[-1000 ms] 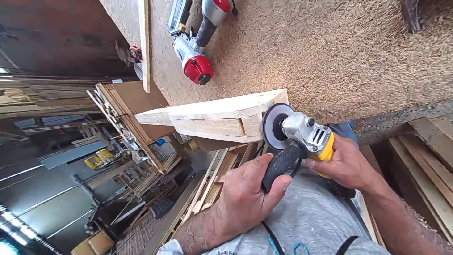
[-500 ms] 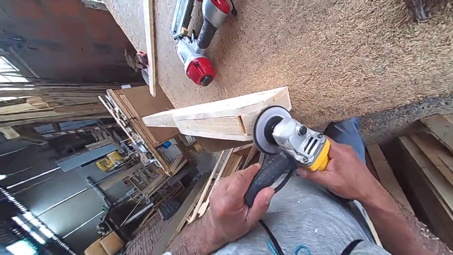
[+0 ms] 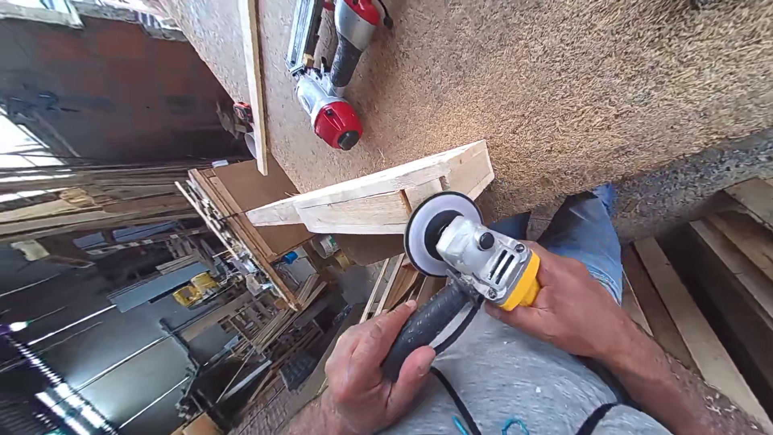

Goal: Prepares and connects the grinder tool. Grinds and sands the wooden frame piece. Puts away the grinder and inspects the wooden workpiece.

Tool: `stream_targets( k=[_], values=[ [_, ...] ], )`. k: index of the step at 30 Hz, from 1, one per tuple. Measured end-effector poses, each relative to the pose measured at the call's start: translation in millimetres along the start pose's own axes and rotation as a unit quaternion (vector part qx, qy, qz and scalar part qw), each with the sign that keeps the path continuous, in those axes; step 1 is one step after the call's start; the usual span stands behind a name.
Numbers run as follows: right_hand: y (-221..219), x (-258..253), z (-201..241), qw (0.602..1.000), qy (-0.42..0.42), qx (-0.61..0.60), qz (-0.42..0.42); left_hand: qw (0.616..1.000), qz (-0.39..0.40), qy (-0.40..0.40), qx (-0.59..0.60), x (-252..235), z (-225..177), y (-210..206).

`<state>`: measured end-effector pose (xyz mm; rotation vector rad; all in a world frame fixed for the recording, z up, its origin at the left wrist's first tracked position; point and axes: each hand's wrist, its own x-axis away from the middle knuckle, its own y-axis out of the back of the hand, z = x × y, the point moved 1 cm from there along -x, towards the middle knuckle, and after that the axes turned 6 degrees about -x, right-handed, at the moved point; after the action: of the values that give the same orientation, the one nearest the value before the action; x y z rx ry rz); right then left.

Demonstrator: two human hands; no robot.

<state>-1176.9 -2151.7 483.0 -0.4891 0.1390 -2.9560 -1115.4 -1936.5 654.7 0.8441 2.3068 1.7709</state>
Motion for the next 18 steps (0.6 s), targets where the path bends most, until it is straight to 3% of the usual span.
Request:
stream_targets(
  k=[4, 8, 11, 18],
  values=[
    [1.9, 6.9, -10.1, 0.999, -0.004, 0.034, -0.019, 1.000, 0.006, -0.007, 0.022, 0.7, 4.9, -15.4],
    [15.0, 4.2, -48.8, 0.993, -0.034, -0.105, -0.030, 0.999, 0.022, -0.025, 0.014, -40.8, -15.1, -41.7],
    [15.5, 2.5, -54.9, 0.991, -0.025, -0.127, -0.034, 0.999, 0.025, -0.036, 0.004, -45.4, -16.7, -43.2],
    [-26.1, 10.0, 8.7, 0.995, 0.034, 0.079, -0.047, 0.999, -0.025, -0.018, 0.021, 25.1, 29.5, -0.7]
  ],
)
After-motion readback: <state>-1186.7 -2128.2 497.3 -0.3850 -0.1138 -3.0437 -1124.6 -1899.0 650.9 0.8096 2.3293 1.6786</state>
